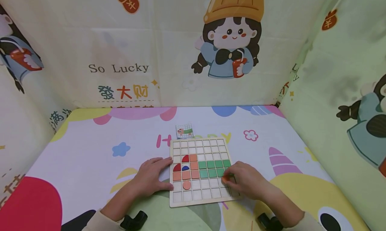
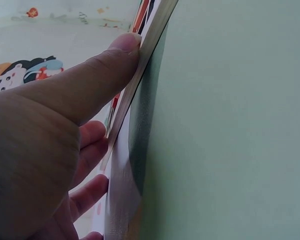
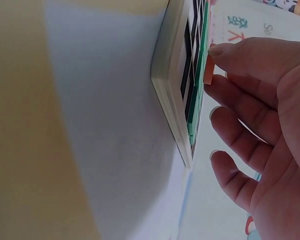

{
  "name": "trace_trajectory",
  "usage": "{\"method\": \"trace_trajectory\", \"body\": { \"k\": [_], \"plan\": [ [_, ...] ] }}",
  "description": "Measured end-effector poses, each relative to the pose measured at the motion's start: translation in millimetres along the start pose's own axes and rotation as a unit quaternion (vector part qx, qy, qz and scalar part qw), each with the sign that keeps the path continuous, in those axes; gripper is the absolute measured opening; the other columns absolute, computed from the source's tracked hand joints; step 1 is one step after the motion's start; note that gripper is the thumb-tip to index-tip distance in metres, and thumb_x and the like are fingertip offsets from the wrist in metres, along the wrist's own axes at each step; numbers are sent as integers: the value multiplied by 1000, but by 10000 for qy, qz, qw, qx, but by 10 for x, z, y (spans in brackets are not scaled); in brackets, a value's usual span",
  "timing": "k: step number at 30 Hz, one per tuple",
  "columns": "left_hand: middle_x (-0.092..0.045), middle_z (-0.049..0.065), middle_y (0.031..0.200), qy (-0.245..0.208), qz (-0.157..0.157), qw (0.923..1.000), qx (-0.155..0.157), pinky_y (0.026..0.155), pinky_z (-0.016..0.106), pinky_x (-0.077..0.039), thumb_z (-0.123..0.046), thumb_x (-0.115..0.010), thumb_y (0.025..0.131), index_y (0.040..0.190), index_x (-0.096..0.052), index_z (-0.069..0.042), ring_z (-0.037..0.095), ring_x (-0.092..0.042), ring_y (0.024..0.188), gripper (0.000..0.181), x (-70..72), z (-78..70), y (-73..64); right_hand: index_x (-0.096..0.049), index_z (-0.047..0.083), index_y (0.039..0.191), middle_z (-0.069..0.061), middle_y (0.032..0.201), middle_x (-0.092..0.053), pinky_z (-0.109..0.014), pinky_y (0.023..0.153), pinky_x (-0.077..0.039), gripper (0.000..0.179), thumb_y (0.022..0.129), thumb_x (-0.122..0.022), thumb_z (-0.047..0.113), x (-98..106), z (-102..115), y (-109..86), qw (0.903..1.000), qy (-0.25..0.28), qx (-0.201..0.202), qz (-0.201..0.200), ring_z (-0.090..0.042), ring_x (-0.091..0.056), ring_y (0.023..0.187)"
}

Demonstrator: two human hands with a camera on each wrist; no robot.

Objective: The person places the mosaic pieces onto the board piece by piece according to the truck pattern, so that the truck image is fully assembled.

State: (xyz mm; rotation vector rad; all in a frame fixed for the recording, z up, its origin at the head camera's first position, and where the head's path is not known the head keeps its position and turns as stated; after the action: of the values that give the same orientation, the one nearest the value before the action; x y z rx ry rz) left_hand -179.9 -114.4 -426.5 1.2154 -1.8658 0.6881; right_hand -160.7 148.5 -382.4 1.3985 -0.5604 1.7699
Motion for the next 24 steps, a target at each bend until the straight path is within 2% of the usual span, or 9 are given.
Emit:
{"method": "trace_trajectory", "body": {
  "k": [10,24],
  "plan": [
    [-55,3,144,-1,-28,10000,-12,108,62,-30,-48,-88,72,142,-57,-13,36,-41,134,84,-11,17,5,-73,23,87,20,83,-59,-31,74,-51,5,87,-78,23,-70,-6,-15,9999,112,-65,93,-7,-55,83],
    [-55,4,144,-25,-15,10000,-51,108,62,-29,-49,-87,72,142,-57,-12,36,-42,133,85,-5,3,-8,-73,21,91,17,87,-63,-31,75,-52,6,88,-78,21,-76,42,-30,9995,254,140,86,-8,-57,84]
  ]
}}
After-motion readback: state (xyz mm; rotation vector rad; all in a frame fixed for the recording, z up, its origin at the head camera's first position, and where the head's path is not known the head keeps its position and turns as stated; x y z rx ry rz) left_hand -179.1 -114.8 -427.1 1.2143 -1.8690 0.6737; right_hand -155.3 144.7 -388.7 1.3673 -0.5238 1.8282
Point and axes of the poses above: each hand's wrist, its own y-axis towards the middle knuckle, its own x-axis out of the back of the hand, z = x × y, the point moved 9 cm from there along y, towards the middle knuckle
